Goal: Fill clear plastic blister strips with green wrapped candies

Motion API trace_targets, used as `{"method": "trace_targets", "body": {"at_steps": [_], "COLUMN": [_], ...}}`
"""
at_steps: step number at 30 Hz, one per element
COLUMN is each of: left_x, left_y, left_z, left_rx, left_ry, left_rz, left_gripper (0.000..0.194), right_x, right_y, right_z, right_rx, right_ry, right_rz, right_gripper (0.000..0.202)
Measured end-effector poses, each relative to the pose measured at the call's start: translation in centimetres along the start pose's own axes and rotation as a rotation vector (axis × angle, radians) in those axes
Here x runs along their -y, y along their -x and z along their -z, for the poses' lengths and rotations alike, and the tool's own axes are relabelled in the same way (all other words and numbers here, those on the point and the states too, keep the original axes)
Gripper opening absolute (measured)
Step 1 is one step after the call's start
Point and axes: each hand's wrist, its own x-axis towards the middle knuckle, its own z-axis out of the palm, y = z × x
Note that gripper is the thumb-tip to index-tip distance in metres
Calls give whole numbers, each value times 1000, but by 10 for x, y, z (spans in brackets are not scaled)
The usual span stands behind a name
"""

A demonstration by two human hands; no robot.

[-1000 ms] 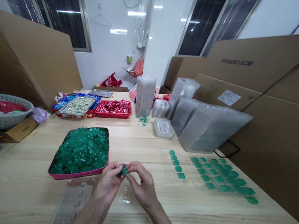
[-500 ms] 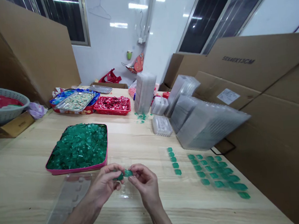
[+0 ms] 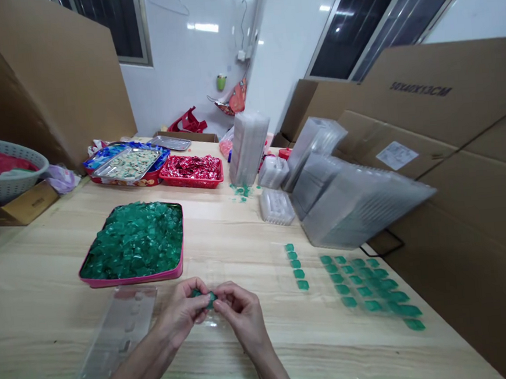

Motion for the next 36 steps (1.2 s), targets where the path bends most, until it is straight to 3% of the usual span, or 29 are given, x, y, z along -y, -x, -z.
{"method": "trace_targets", "body": {"at_steps": [6,12,18,22,26,31,36], "left_x": [8,17,19,17,15,14,15], "left_y": [-9,-18,-22,-22,-19,-12,-9], "left_z": [9,19,25,28,25,17,18], "left_rx": [-60,-207,-216,-206,-187,-126,-192], "left_ry": [3,215,314,332,329,334,344], "left_rz": [-19,-24,5,-33,-44,-63,-21], "left_gripper": [34,36,19,6,11,17,16], "right_x": [-4,-16,-26,-21,-9,-4,-11], "right_y": [-26,-82,-94,-89,-66,-37,-48], "right_z": [11,14,-2,-1,-1,-5,6], "right_rx": [82,173,352,330,230,277,208], "right_ry": [103,648,1048,983,747,616,644], "right_rz": [62,231,283,298,284,199,124], "right_gripper": [8,12,21,19,17,15,13]}}
